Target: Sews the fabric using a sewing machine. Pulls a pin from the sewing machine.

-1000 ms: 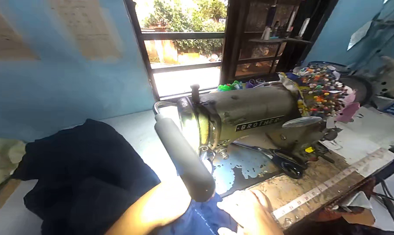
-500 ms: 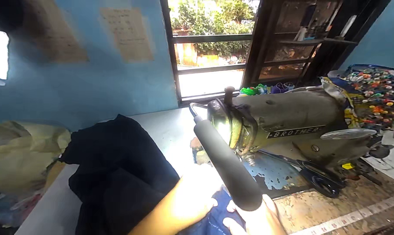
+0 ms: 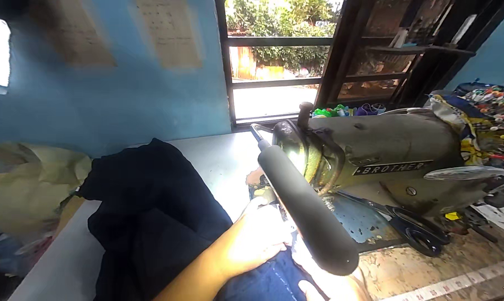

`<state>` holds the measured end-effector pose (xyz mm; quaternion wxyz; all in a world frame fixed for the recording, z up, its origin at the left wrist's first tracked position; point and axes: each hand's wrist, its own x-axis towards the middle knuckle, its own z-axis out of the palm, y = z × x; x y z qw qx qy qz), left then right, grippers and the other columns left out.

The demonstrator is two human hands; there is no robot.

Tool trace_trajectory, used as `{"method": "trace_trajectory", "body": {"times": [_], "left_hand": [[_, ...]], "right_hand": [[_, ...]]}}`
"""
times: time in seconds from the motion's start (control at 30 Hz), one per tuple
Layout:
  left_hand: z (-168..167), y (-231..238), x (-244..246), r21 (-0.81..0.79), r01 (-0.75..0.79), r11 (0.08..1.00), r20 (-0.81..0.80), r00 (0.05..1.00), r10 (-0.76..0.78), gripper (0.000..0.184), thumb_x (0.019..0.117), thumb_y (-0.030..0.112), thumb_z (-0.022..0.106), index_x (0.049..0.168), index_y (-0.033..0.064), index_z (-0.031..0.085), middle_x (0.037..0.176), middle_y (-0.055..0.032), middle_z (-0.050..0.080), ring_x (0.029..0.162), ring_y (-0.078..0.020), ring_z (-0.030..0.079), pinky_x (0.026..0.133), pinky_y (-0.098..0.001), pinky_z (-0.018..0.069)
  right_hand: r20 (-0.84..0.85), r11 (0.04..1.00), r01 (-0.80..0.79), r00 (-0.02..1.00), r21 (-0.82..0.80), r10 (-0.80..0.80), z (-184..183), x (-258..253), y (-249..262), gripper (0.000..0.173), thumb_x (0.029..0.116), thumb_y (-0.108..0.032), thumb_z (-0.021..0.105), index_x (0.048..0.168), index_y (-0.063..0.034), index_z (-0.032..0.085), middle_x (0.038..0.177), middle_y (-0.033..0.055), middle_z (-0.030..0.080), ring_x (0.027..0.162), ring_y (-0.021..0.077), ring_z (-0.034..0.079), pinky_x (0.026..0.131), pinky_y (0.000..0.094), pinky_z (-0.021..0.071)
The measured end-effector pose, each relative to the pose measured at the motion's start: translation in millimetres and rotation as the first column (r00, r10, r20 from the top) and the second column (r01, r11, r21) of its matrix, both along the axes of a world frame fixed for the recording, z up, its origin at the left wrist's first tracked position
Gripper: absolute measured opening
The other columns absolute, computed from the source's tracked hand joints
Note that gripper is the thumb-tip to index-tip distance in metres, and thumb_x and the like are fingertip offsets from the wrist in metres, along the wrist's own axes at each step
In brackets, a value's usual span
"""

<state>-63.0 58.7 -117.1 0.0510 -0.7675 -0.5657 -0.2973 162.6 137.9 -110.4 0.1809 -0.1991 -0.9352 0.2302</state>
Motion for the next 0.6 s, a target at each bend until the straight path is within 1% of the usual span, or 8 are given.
{"method": "trace_trajectory", "body": {"times": [0.1,0.23,0.3,0.37,0.47,0.53,0.57,0.6], "left_hand": [[-4.6,1.6,-2.3,0.023,0.01,1.0,-0.087,0.996,-0.008,0.025,0.102,0.02,0.052,0.086,0.0173,0.071,0.09,-0.0011,0.069,0.099,-0.0177,0.066,0.107,-0.0454,0.0406],[0.6,0.2,-2.4,-0.037,0.018,0.999,-0.162,0.987,-0.024,0.028,0.1029,0.018,0.052,0.087,0.0173,0.075,0.097,-0.0011,0.071,0.104,-0.0192,0.066,0.108,-0.0477,0.0401],[3.7,-2.0,-3.2,-0.091,0.038,0.995,-0.151,0.987,-0.052,0.028,0.0962,0.016,0.049,0.09,0.0163,0.076,0.101,-0.0029,0.072,0.108,-0.023,0.065,0.11,-0.0525,0.0376],[4.9,-1.8,-3.3,-0.109,0.037,0.993,-0.124,0.991,-0.051,0.031,0.0928,0.02,0.046,0.089,0.0152,0.076,0.101,-0.004,0.073,0.107,-0.0247,0.065,0.108,-0.0548,0.0362],[1.2,0.3,-1.4,-0.081,-0.02,0.997,-0.126,0.992,0.009,0.036,0.1013,0.035,0.05,0.078,0.0177,0.071,0.096,-0.0004,0.071,0.103,-0.0204,0.065,0.106,-0.0491,0.039],[2.2,2.0,0.1,-0.104,-0.052,0.993,-0.124,0.992,0.039,0.037,0.1,0.037,0.054,0.073,0.0165,0.068,0.094,0.0,0.07,0.102,-0.0193,0.065,0.104,-0.0479,0.042],[3.5,2.1,1.0,-0.123,-0.063,0.99,-0.108,0.993,0.049,0.035,0.0985,0.037,0.056,0.073,0.0157,0.069,0.095,-0.0002,0.071,0.104,-0.0194,0.066,0.104,-0.0486,0.0427],[4.3,2.1,1.3,-0.145,-0.066,0.987,-0.09,0.995,0.053,0.032,0.0983,0.036,0.057,0.078,0.0161,0.071,0.097,-0.0002,0.071,0.106,-0.0193,0.066,0.104,-0.0489,0.042]], "right_hand": [[0.001,0.995,-0.019,1.0,0.097,0.019,-5.8,0.1,0.2,0.032,0.0959,-0.013,0.06,0.122,-0.0188,0.077,0.087,0.0124,0.073,0.088,0.0373,0.07,0.093,0.0685,0.0429],[0.079,0.993,-0.026,0.997,0.116,0.016,-5.8,-1.5,-3.0,0.034,0.0934,-0.007,0.058,0.119,-0.0171,0.078,0.088,0.0146,0.072,0.089,0.0398,0.068,0.095,0.0717,0.0399],[0.103,0.994,-0.026,0.995,0.102,0.016,-3.9,-1.8,-3.8,0.034,0.0936,-0.007,0.057,0.118,-0.0157,0.078,0.09,0.0153,0.073,0.093,0.0407,0.069,0.098,0.0728,0.0384],[0.11,0.996,-0.028,0.994,0.089,0.018,-1.7,-2.1,-4.0,0.033,0.0936,-0.007,0.058,0.118,-0.0151,0.078,0.092,0.0156,0.073,0.093,0.0409,0.069,0.099,0.0733,0.0378],[0.106,0.996,-0.046,0.994,0.072,0.038,-1.3,-2.1,-3.1,0.033,0.0927,-0.006,0.058,0.117,-0.015,0.079,0.091,0.0157,0.073,0.093,0.0405,0.068,0.097,0.0724,0.0386],[0.08,0.997,-0.055,0.995,0.046,0.051,-3.2,-1.4,-2.3,0.032,0.0938,-0.006,0.057,0.116,-0.0143,0.079,0.091,0.0155,0.073,0.094,0.0403,0.068,0.099,0.0719,0.0379],[0.052,0.998,-0.049,0.998,0.035,0.047,-4.7,-0.6,-2.2,0.032,0.0943,-0.007,0.057,0.116,-0.0139,0.079,0.09,0.0148,0.073,0.093,0.0389,0.068,0.1,0.0705,0.0375],[0.012,0.999,-0.035,0.999,0.035,0.035,-6.5,0.1,-2.3,0.031,0.0946,-0.008,0.057,0.117,-0.0134,0.078,0.089,0.014,0.073,0.091,0.037,0.069,0.1,0.0684,0.0382]]}}
